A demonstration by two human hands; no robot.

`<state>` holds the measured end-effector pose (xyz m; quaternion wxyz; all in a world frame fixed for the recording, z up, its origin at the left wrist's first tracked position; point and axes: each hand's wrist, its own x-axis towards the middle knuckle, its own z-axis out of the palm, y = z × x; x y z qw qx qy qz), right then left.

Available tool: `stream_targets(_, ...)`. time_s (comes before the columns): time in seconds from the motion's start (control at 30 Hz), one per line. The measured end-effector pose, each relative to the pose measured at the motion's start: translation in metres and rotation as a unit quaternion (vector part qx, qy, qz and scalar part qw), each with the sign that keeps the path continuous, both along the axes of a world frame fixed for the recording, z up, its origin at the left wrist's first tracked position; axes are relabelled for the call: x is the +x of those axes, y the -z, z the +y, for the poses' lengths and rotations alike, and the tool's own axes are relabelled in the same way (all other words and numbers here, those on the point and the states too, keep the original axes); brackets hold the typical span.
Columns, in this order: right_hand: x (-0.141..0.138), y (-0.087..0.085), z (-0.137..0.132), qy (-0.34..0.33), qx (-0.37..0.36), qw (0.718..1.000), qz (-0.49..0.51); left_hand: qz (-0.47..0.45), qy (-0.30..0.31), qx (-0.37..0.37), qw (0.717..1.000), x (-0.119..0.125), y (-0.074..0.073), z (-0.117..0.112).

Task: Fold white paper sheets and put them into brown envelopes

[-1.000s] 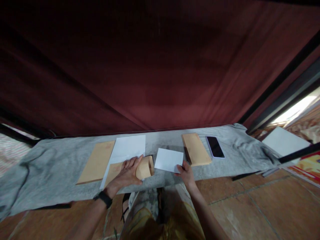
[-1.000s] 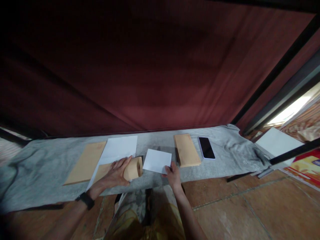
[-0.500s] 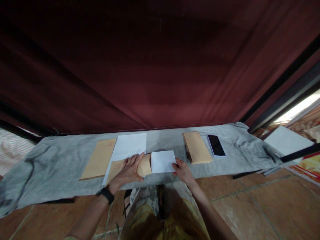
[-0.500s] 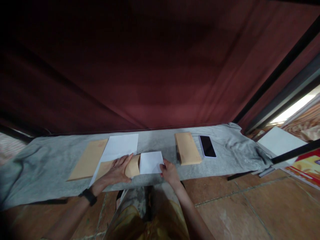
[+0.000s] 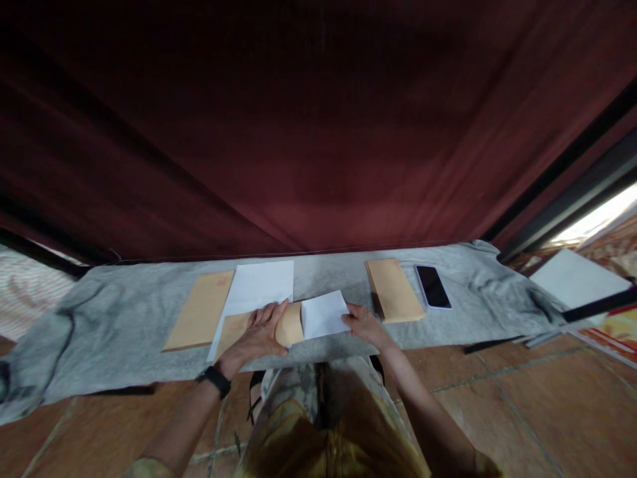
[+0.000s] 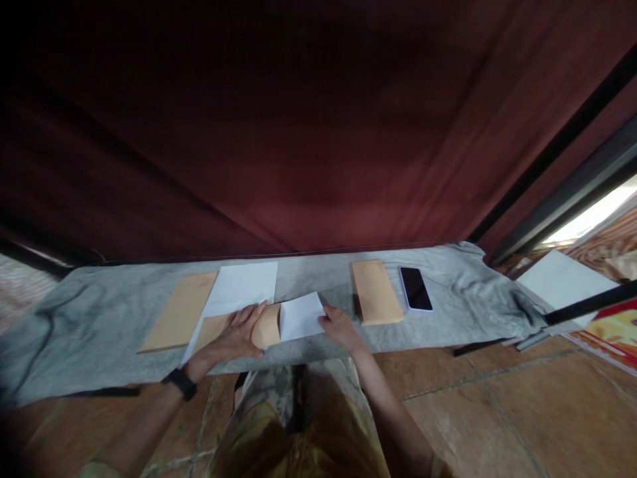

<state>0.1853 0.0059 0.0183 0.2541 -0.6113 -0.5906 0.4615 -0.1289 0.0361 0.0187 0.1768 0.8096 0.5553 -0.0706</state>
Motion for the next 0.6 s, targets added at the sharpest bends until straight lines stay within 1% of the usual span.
stream_targets(0.17,0.003,0.007,0.010,-0.007,-0.030,0.998,0.049,-0.002,0.003,0.000,1.000,-0.001,0.002,0.000)
stream_targets(0.37,0.002,0.008,0.020,0.004,-0.052,0.995,0.087,-0.014,0.013,0.008,1.000,-0.002,0.002,0.000)
stream_targets(0.47,-0.005,0.011,0.018,0.014,-0.057,0.994,0.097,-0.014,0.012,0.007,1.000,-0.001,0.001,-0.001)
stream_targets(0.6,-0.022,0.021,0.006,0.035,-0.069,0.992,0.102,-0.011,0.013,0.008,1.000,0.000,-0.001,-0.001)
